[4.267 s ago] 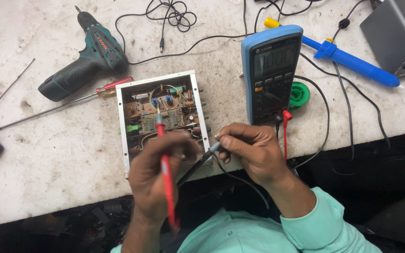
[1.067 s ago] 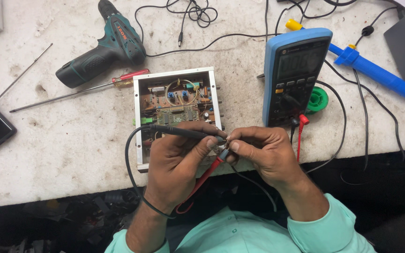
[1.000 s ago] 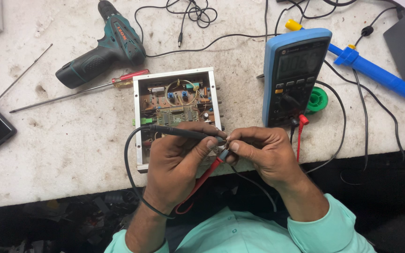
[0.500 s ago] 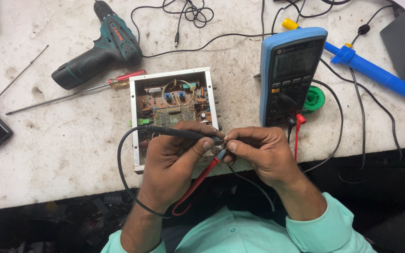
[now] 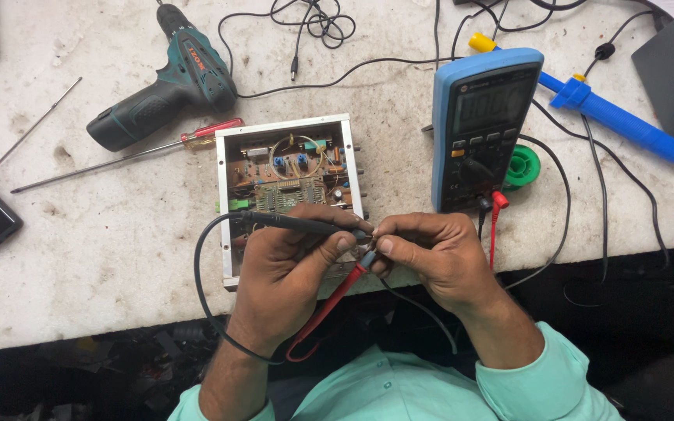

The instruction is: The person uses a soldering iron and a blue desoldering pump to remove solder from a circuit board mounted in a metal enclosure, working point by point across the board. They then flip the enclosure over, attach multimeter probe leads, and test the board's underside with the multimeter.

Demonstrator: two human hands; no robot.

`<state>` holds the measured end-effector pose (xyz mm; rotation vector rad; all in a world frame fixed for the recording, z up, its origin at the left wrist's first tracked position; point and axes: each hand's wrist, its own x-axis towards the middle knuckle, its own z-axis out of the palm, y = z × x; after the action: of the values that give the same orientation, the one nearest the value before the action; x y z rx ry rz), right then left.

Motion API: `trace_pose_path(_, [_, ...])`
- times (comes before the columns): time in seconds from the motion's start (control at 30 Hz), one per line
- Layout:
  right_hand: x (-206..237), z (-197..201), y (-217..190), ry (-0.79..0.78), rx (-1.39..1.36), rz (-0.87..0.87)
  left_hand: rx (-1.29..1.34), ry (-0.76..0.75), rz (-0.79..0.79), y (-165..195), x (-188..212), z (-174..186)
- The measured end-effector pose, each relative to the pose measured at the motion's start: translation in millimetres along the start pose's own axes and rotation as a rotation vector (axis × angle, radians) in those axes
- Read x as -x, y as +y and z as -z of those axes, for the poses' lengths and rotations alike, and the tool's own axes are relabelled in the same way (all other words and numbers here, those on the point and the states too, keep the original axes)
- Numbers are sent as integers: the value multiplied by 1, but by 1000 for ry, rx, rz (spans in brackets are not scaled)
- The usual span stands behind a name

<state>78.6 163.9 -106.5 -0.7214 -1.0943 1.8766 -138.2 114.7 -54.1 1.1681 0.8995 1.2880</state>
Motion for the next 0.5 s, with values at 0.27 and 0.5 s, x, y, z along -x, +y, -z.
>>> trace_pose_path(0.27, [0, 0, 1, 29, -1, -13, 20, -11, -12, 0, 0, 1])
trace_pose_path(0.5, [-2, -2, -1, 46, -2, -17, 3, 5, -13, 4, -3, 1])
